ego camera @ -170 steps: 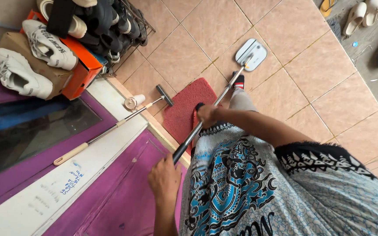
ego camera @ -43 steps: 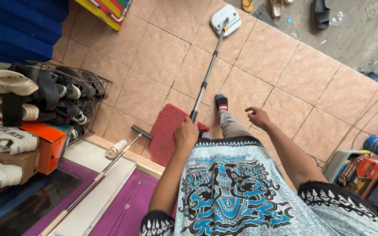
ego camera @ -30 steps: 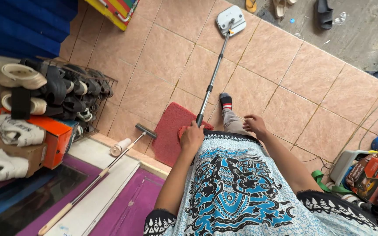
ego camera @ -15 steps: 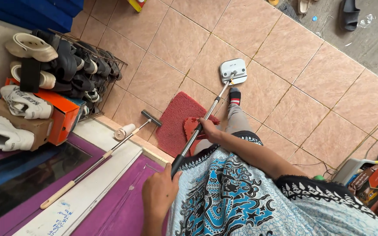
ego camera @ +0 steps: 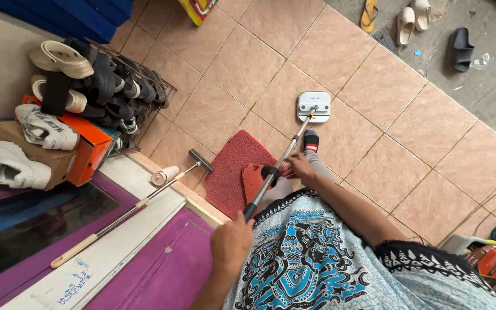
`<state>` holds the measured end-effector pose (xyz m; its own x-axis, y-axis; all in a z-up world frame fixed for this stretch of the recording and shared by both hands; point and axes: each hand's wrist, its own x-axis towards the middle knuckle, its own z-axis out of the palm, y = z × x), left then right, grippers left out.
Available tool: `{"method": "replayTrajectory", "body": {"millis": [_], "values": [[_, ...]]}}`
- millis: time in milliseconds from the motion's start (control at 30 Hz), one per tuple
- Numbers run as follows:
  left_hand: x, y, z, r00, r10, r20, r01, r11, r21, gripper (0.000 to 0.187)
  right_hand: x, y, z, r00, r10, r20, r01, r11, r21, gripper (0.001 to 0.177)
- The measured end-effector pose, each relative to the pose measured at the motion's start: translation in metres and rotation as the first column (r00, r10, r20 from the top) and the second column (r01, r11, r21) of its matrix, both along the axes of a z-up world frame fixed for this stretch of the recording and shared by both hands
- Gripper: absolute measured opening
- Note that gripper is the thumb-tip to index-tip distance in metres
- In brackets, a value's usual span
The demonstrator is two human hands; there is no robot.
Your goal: The person sweeps the floor with a handheld brush and uses a flat mop with a long handle to wipe the tiled surface around footwear and a motorcycle.
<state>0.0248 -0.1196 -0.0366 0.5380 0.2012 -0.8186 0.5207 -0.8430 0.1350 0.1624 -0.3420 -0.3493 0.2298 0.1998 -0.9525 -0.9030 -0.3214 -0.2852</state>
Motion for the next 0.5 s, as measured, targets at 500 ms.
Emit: {"method": "replayTrajectory", "body": {"millis": [500], "values": [[0.057, -0.057, -0.059, 0.982, -0.068, 0.177, 0.083, 0.994, -0.076, 0.042, 0.023, -0.037, 0.003, 0.974, -0.221, 0.058, 0.225, 0.971, -0.084, 0.03]]}}
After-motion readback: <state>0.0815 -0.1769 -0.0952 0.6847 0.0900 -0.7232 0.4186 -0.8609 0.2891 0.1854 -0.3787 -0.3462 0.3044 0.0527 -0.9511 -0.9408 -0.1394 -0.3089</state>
